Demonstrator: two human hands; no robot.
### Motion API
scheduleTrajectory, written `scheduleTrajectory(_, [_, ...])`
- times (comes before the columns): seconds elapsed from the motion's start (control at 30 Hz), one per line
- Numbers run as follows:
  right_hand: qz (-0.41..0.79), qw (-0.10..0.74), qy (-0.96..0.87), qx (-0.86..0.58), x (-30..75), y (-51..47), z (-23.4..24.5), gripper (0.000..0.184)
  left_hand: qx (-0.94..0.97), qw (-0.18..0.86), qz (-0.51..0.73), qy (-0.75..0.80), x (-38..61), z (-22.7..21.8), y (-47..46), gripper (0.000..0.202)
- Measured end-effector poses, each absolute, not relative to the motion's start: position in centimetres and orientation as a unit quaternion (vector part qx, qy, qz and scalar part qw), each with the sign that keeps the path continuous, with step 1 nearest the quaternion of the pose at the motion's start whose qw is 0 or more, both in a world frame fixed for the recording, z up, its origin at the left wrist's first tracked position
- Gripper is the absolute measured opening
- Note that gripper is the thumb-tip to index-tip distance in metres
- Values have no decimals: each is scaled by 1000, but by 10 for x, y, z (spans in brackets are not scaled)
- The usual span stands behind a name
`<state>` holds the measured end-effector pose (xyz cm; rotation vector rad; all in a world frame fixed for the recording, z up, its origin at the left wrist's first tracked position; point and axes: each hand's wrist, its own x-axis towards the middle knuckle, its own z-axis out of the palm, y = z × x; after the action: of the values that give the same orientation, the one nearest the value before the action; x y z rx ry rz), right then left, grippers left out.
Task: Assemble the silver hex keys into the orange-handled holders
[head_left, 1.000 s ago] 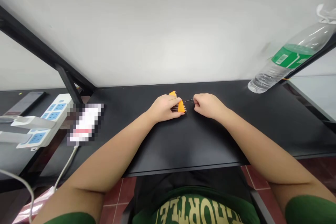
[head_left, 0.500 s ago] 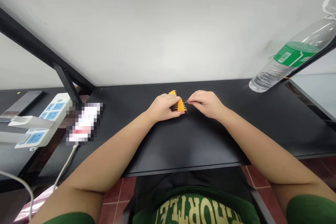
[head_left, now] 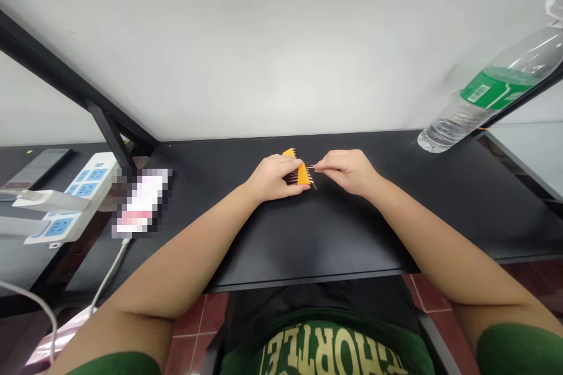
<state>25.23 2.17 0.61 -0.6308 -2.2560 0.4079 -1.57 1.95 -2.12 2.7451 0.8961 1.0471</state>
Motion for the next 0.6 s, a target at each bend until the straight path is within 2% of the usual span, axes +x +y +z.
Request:
scheduleTrajectory(0.4, [210,335,-883,-252,245,16,12,20,901,58,370,221,-11,-15,16,33])
scheduleTrajectory(0.5, [342,350,-822,-292,241,15,12,21,894,58,383,225,-11,-17,16,35])
scheduleTrajectory(0.6, [517,365,-709,-312,237,18,7,29,890,43,394,224,-11,-18,16,39])
